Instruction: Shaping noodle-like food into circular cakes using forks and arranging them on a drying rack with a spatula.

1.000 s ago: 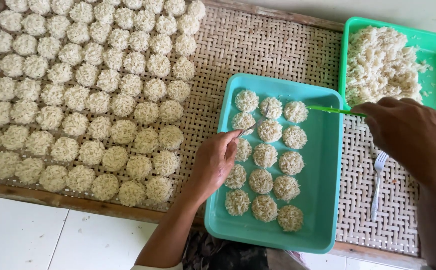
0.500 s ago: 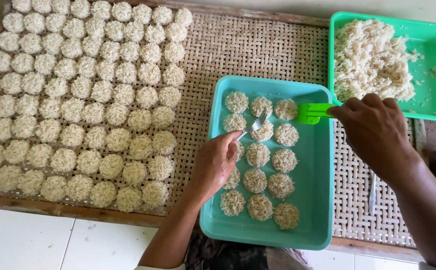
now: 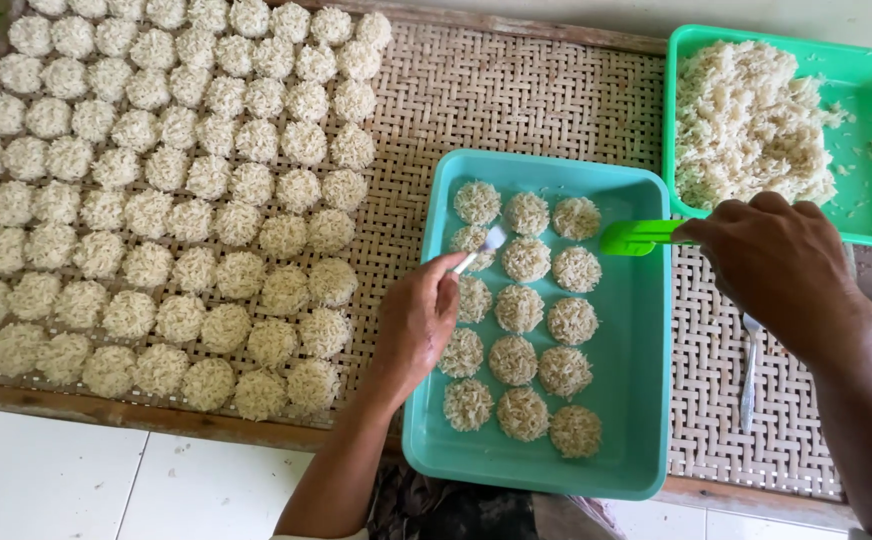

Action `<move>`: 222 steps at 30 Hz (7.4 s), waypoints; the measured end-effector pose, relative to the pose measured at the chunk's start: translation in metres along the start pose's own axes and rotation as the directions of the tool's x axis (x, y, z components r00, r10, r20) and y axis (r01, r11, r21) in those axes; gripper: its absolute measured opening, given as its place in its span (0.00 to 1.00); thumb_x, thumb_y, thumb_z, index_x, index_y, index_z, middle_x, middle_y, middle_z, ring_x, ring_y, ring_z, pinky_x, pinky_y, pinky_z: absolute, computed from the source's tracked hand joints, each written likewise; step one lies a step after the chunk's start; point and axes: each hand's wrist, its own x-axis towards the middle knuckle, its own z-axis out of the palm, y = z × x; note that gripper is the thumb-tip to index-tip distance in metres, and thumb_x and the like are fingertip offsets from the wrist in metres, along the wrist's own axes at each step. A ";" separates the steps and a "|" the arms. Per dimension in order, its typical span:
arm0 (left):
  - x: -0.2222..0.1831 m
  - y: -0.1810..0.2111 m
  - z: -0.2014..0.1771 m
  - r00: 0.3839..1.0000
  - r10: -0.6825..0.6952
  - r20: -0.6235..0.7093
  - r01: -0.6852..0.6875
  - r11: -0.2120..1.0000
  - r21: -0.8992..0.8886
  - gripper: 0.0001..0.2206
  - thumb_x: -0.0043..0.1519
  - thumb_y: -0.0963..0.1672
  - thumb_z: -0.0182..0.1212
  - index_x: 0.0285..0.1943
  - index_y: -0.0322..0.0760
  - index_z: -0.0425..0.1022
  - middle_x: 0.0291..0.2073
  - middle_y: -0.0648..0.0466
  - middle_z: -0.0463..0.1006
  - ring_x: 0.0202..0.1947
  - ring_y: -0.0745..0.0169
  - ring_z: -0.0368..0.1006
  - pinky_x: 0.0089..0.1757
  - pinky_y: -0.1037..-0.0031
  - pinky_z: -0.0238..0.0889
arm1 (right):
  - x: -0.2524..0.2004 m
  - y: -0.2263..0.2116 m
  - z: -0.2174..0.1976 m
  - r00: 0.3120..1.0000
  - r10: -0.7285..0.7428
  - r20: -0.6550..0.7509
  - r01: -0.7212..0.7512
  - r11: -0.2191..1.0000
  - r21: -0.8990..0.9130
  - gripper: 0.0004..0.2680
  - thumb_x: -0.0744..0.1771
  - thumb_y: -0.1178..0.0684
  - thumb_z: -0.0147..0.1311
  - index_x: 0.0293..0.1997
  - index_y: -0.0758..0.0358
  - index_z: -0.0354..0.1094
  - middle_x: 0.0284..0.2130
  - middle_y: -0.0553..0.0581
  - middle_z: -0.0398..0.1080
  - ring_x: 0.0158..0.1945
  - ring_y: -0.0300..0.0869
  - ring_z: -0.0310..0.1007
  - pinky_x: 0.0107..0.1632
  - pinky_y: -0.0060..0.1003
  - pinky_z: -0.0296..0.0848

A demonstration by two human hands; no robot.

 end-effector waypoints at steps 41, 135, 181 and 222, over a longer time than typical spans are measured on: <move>0.041 -0.032 -0.064 0.984 -0.143 -0.110 0.133 0.987 -0.089 0.17 0.65 0.39 0.57 0.64 0.38 0.73 0.28 0.53 0.78 0.19 0.71 0.65 0.19 0.81 0.58 | 0.017 -0.046 0.023 0.897 0.172 -0.407 0.212 0.641 0.738 0.13 0.66 0.65 0.59 0.56 0.62 0.75 0.47 0.63 0.77 0.44 0.52 0.76 0.47 0.45 0.76; 0.267 -0.118 -0.070 0.946 -0.324 0.032 0.325 0.943 -0.072 0.17 0.57 0.34 0.52 0.54 0.30 0.79 0.56 0.43 0.79 0.54 0.55 0.79 0.51 0.71 0.75 | 0.355 -0.096 -0.002 0.876 -0.146 -0.460 0.086 0.985 -0.149 0.14 0.72 0.51 0.52 0.64 0.33 0.72 0.49 0.36 0.79 0.29 0.32 0.74 0.40 0.33 0.71; 0.107 -0.028 -0.042 0.989 -0.013 0.145 0.029 0.994 -0.109 0.16 0.65 0.39 0.56 0.62 0.36 0.74 0.25 0.57 0.74 0.13 0.75 0.57 0.12 0.83 0.46 | 0.042 0.021 0.037 0.986 0.017 0.168 -0.064 0.958 0.278 0.13 0.69 0.38 0.45 0.58 0.37 0.70 0.52 0.39 0.77 0.46 0.42 0.83 0.50 0.41 0.85; 0.095 -0.028 -0.006 0.992 0.115 0.052 -0.116 0.993 0.018 0.14 0.64 0.37 0.57 0.59 0.35 0.74 0.25 0.57 0.73 0.17 0.72 0.61 0.17 0.79 0.55 | -0.007 -0.005 -0.010 0.979 0.099 -0.180 -0.132 0.974 -0.182 0.10 0.74 0.44 0.45 0.63 0.28 0.67 0.47 0.29 0.78 0.44 0.27 0.82 0.48 0.28 0.77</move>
